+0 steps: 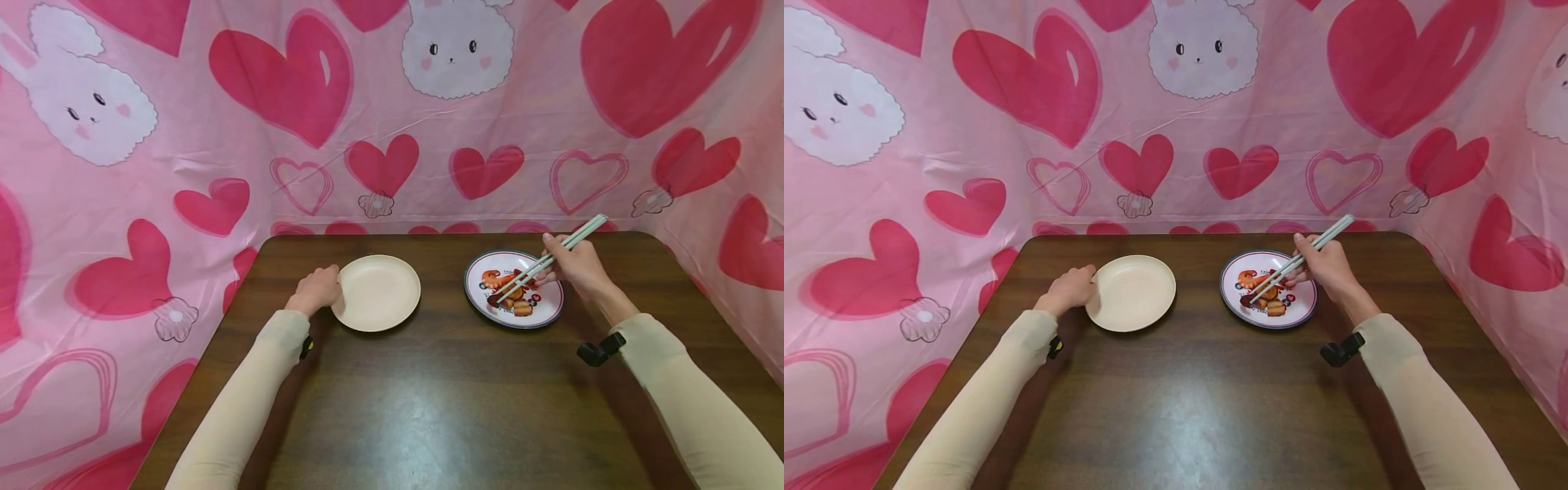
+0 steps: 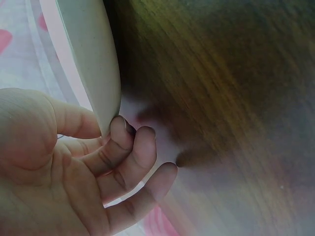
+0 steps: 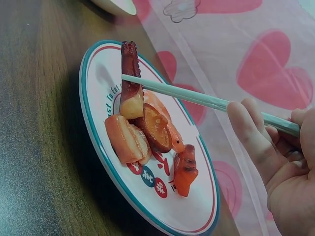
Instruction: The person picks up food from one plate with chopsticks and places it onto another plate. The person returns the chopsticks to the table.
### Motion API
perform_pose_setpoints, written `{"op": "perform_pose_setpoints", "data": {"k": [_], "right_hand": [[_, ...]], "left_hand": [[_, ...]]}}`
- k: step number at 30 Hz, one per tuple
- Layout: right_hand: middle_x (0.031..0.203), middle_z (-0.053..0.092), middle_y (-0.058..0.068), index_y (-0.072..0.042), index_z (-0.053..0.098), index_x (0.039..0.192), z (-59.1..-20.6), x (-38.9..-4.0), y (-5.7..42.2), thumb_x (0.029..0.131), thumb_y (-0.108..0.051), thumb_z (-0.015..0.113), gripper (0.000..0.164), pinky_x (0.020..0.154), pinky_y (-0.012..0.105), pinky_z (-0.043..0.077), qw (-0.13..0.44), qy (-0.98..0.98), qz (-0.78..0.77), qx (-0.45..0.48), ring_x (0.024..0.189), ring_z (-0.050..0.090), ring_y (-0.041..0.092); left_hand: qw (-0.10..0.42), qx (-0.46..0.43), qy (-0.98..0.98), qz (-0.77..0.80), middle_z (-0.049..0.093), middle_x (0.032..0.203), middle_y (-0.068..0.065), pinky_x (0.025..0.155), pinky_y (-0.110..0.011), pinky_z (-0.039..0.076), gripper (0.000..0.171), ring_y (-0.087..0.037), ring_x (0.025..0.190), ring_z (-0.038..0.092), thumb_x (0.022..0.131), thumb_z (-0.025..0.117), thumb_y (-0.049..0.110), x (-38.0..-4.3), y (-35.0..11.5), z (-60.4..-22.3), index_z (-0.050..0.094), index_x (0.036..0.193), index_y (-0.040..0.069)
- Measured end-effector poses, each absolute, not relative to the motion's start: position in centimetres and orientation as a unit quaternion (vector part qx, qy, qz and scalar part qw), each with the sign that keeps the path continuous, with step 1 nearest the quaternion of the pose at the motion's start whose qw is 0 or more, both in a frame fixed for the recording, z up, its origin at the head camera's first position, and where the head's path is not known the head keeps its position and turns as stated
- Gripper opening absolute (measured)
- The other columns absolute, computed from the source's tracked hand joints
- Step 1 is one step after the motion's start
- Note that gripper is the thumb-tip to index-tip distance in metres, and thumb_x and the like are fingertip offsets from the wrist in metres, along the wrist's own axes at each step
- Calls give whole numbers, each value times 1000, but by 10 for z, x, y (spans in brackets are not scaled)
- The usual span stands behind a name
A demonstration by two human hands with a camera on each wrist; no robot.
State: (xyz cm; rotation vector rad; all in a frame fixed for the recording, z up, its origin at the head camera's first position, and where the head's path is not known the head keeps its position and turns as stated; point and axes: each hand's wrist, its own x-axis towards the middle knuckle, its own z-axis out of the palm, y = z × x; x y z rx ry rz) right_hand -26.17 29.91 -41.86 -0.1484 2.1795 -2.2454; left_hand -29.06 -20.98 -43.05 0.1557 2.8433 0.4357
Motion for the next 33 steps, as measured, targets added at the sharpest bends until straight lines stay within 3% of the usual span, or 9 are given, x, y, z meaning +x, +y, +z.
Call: {"op": "perform_pose_setpoints", "data": {"k": [14, 22, 33], "right_hand": [[70, 70, 15, 3, 60, 90, -409, -264, 299, 109, -27, 58, 36, 58, 38, 60, 14, 670, -740, -56, 57, 72, 22], [73, 71, 14, 2, 64, 90, -399, -269, 296, 109, -28, 60, 35, 59, 37, 60, 33, 687, -724, -55, 58, 72, 21], [76, 72, 14, 0, 65, 91, -387, -275, 286, 109, -29, 59, 35, 61, 39, 60, 53, 689, -721, -54, 59, 73, 22]], "left_hand": [[131, 53, 978, 151, 65, 117, -21, 90, -58, 52, 41, -37, 95, 61, 94, 64, 13, -292, -211, -433, 56, 132, 0], [133, 50, 978, 153, 65, 116, -20, 90, -57, 52, 46, -37, 95, 61, 88, 71, 12, -293, -211, -432, 55, 131, 0], [133, 52, 978, 150, 65, 116, -20, 89, -58, 52, 44, -36, 94, 61, 93, 67, 12, -294, -211, -433, 55, 133, -1]]}}
